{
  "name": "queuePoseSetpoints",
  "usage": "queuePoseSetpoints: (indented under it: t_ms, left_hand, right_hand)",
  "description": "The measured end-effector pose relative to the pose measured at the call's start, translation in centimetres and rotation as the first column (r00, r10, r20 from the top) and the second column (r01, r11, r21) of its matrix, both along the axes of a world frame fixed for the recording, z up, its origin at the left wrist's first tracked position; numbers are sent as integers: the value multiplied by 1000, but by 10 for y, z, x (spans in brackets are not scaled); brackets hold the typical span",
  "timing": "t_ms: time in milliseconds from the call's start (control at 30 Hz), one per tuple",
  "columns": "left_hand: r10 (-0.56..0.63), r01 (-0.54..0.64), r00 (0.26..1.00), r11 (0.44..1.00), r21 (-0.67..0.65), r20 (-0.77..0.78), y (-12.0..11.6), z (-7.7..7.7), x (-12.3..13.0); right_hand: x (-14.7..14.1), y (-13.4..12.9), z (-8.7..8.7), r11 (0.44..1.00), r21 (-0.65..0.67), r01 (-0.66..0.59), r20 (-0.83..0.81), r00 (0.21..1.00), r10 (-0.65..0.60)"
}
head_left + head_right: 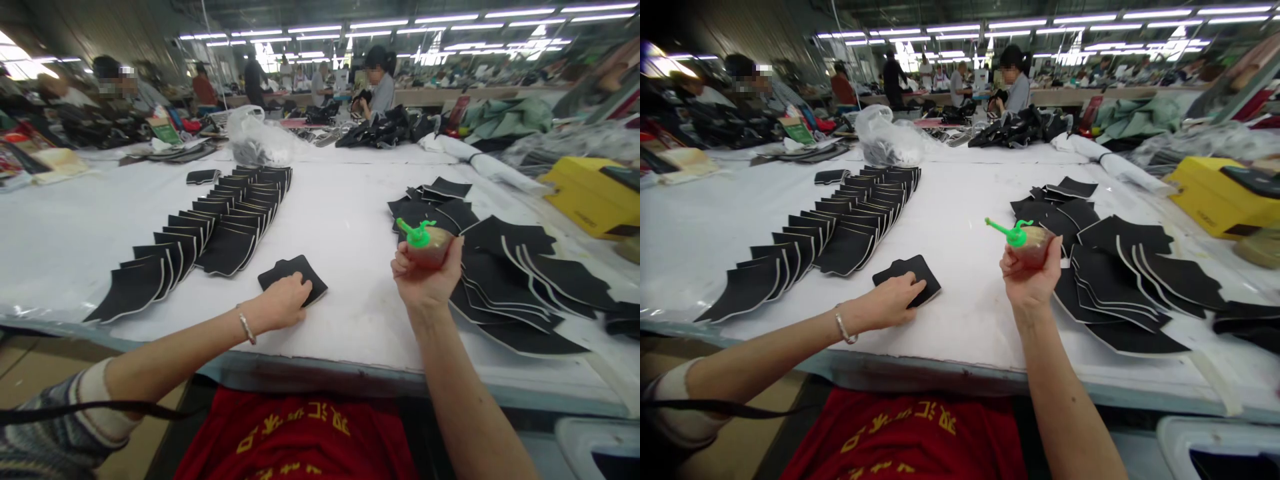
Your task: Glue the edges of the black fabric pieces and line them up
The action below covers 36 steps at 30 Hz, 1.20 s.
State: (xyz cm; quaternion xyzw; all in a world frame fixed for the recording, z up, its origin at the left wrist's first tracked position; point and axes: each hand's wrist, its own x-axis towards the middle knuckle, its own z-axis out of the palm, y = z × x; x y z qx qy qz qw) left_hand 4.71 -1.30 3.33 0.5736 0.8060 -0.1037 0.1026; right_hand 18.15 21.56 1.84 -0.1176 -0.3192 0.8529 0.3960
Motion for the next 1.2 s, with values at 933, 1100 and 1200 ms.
queuePoseSetpoints:
  t_ms: [933,1100,1200]
  left_hand:
    - [-17,-5,987,991,137,159,9,-8,-51]
    - [-24,4,988,992,128,154,8,-6,-50]
    - [-45,28,990,992,127,134,7,-8,-50]
  right_hand:
    - [-24,-59,9,189,970,-151,221,871,-439]
    - [-28,-59,8,77,983,-164,181,863,-471]
    - [-27,-62,9,32,979,-203,193,853,-484]
